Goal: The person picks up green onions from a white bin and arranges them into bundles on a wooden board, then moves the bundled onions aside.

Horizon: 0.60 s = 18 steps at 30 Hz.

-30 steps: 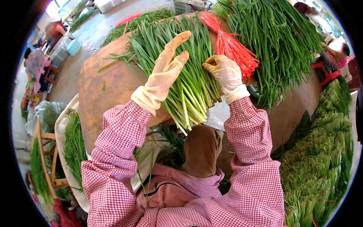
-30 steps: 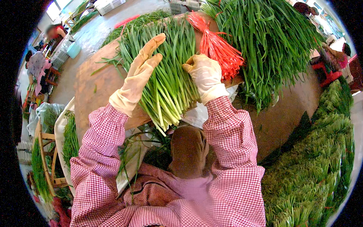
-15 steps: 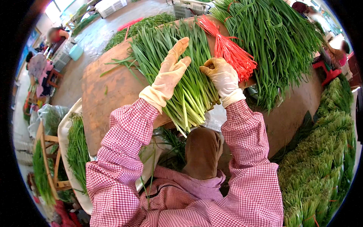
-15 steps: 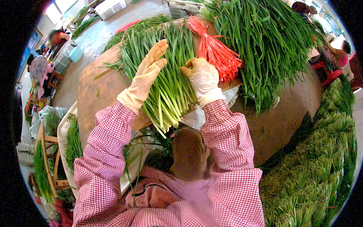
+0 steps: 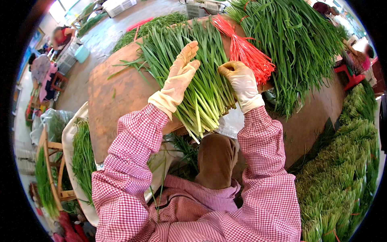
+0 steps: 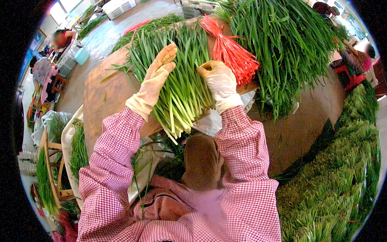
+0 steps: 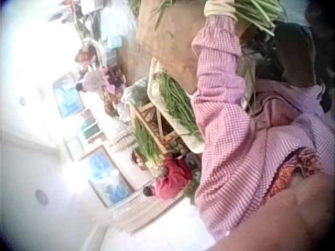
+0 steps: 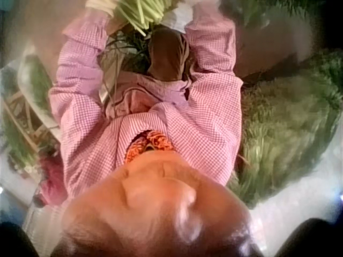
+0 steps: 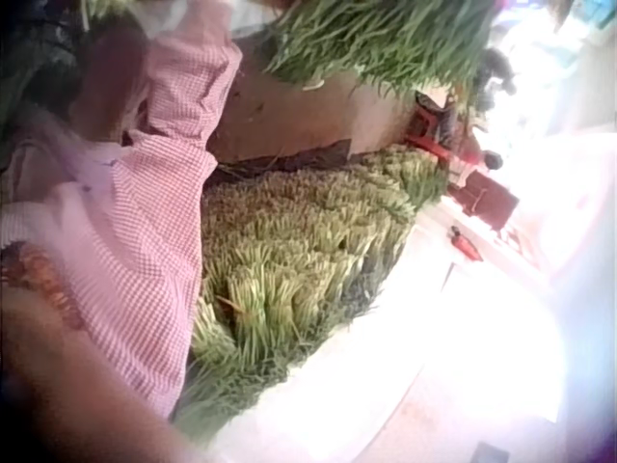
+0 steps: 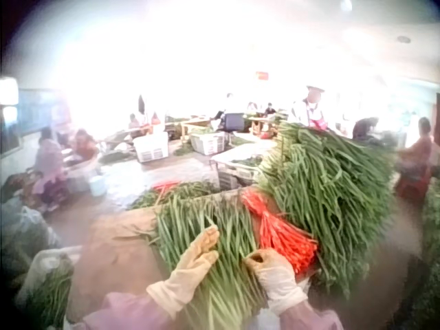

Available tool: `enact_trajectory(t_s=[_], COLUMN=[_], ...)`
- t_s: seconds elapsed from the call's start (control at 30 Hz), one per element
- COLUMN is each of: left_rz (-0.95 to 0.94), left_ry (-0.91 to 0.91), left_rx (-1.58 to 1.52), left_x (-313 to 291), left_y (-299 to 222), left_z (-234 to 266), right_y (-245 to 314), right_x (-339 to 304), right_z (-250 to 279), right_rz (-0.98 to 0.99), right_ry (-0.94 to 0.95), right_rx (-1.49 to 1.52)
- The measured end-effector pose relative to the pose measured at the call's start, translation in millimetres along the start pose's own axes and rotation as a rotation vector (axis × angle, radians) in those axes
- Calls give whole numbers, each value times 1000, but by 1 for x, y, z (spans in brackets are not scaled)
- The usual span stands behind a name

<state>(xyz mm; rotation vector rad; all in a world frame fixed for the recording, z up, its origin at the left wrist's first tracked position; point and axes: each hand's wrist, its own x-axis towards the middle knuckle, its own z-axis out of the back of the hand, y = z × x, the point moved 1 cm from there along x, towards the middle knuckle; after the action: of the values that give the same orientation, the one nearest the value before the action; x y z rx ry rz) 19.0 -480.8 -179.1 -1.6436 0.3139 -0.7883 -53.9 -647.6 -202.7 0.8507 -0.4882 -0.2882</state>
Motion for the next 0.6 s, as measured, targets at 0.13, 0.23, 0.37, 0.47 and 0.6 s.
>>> enact_trajectory(t_s=[0.13, 0.23, 0.37, 0.47, 0.6], left_rz=[-2, -12, -33, -116, -181], left_ry=[4, 5, -12, 61, 163], left_rx=[3, -16, -8, 178, 472], left_x=[-1, 0, -1, 5, 22], left_y=[5, 5, -2, -11, -10], left_z=[3, 2, -2, -12, -28], right_y=[-6, -14, 4, 2, 8], right_x=[-1, 1, -2, -4, -11], right_z=[-1, -1, 14, 12, 16], right_rz=[-90, -154, -316, -281, -208], right_ry=[1, -1, 93, 103, 37], right_rx=[238, 486, 751, 916, 991])
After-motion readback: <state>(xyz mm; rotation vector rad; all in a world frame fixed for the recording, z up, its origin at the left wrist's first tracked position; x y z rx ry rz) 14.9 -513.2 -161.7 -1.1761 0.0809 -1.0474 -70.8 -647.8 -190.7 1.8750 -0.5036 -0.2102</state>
